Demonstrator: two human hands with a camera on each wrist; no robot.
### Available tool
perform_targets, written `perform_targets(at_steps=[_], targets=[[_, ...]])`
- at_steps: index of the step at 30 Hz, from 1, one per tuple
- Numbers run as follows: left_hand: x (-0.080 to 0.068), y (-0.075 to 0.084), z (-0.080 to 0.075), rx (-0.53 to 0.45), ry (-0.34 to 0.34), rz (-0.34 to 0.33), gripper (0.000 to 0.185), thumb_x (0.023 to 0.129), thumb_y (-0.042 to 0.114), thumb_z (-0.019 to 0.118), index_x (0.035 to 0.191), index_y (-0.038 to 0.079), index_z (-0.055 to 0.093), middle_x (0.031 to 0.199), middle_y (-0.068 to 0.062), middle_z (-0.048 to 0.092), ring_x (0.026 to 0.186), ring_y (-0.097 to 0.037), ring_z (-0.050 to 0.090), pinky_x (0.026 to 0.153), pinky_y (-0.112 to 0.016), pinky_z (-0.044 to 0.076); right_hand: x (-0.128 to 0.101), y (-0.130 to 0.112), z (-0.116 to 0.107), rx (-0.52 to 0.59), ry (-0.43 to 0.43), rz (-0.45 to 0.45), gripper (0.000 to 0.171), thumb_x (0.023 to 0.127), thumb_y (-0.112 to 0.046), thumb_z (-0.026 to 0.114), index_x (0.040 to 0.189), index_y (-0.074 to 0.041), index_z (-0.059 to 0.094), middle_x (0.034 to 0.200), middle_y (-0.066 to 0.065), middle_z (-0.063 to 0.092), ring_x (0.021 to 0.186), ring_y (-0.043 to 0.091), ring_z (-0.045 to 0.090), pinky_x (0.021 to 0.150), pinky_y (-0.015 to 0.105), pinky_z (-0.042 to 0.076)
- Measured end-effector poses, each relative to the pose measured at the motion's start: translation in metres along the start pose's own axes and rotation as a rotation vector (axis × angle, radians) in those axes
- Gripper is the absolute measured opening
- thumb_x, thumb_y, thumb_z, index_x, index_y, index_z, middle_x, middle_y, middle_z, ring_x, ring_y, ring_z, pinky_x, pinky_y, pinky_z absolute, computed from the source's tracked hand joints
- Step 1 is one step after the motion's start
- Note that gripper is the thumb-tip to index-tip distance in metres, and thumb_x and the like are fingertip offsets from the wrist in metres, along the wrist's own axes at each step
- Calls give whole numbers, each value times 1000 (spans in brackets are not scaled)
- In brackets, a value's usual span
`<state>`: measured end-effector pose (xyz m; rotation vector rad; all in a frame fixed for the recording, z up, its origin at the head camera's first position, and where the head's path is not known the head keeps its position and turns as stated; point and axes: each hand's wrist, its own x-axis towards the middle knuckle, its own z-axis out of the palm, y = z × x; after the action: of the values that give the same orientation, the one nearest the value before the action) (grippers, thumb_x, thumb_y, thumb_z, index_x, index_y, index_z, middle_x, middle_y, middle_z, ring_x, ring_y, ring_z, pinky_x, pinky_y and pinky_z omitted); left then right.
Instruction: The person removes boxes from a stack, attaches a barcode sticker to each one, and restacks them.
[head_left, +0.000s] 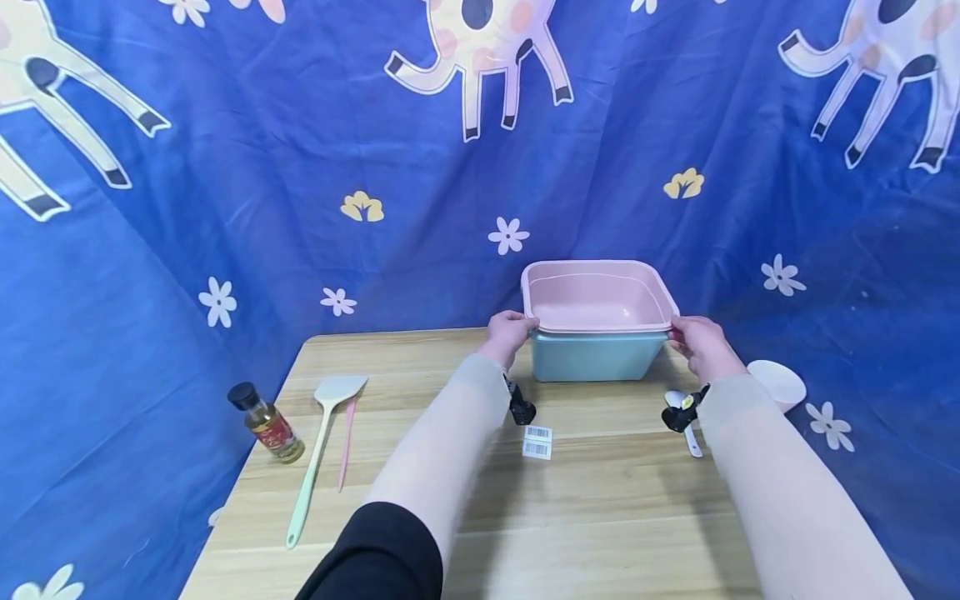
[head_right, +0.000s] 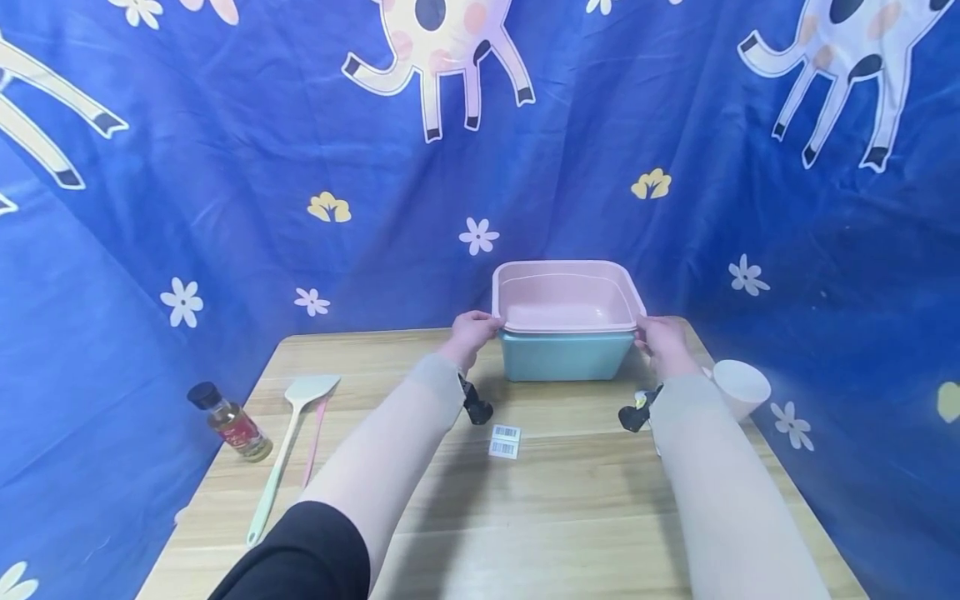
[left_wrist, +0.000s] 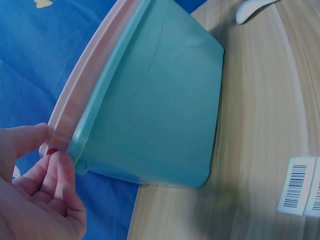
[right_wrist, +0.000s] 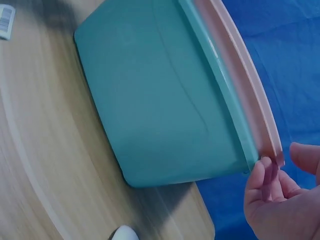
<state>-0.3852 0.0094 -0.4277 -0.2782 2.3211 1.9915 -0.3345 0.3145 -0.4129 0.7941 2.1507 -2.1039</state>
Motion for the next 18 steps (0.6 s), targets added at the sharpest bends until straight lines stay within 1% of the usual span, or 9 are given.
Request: perform_targets(at_steps=[5, 8, 10, 12, 15, 17, 18], targets=[[0, 2, 2, -4, 12, -44, 15, 87, 13, 75, 87, 6, 62, 85, -5, 62, 83, -20, 60, 83, -35, 47, 2, 1, 2, 91, 11, 14, 28, 103, -16, 50, 129, -5, 50, 101, 2, 56, 80, 7, 57, 71, 15, 50], [0, 2, 2, 1, 13, -49, 15, 86, 13, 75, 88, 5, 62, 86, -6, 63, 85, -21, 61, 85, -36, 47, 4, 1, 4, 102, 38, 37, 17, 102, -14, 52, 119, -10, 53, 101, 0, 56, 77, 7, 56, 70, 15, 50], [0, 2, 2, 8, 18, -46, 15, 86, 13, 75, 89, 5, 63, 86, -6, 64, 86, -21, 61, 86, -36, 47, 4, 0, 5, 101, 53, 44, 15, 102, -13, 53, 116, -11, 54, 100, 0, 56, 79, 8, 56, 70, 16, 50], [-1, 3, 1, 20, 24, -48, 15, 85, 13, 75, 89, 5, 63, 86, -6, 64, 86, -22, 60, 86, -37, 46, 5, -1, 5, 94, 61, 42, 16, 101, -12, 54, 116, -10, 54, 96, 0, 57, 82, 9, 56, 69, 16, 50], [-1, 5, 0, 38, 26, -58, 14, 85, 15, 75, 89, 6, 64, 86, -5, 65, 86, -21, 59, 85, -36, 46, 3, -3, 5, 114, 63, 38, 21, 100, -10, 55, 120, -6, 54, 91, 0, 58, 86, 11, 57, 69, 17, 51], [-1, 8, 0, 46, 23, -51, 14, 85, 15, 75, 90, 7, 65, 86, -5, 66, 86, -20, 59, 83, -35, 46, 1, -5, 4, 121, 62, 37, 26, 99, -11, 56, 124, -5, 54, 90, -1, 60, 89, 12, 59, 72, 18, 52], [-2, 9, 0, 51, 23, -43, 14, 85, 15, 75, 90, 6, 65, 85, -5, 66, 86, -20, 59, 82, -35, 46, 0, -6, 4, 126, 60, 33, 29, 99, -11, 56, 127, -4, 54, 90, -1, 60, 91, 13, 59, 76, 20, 53]])
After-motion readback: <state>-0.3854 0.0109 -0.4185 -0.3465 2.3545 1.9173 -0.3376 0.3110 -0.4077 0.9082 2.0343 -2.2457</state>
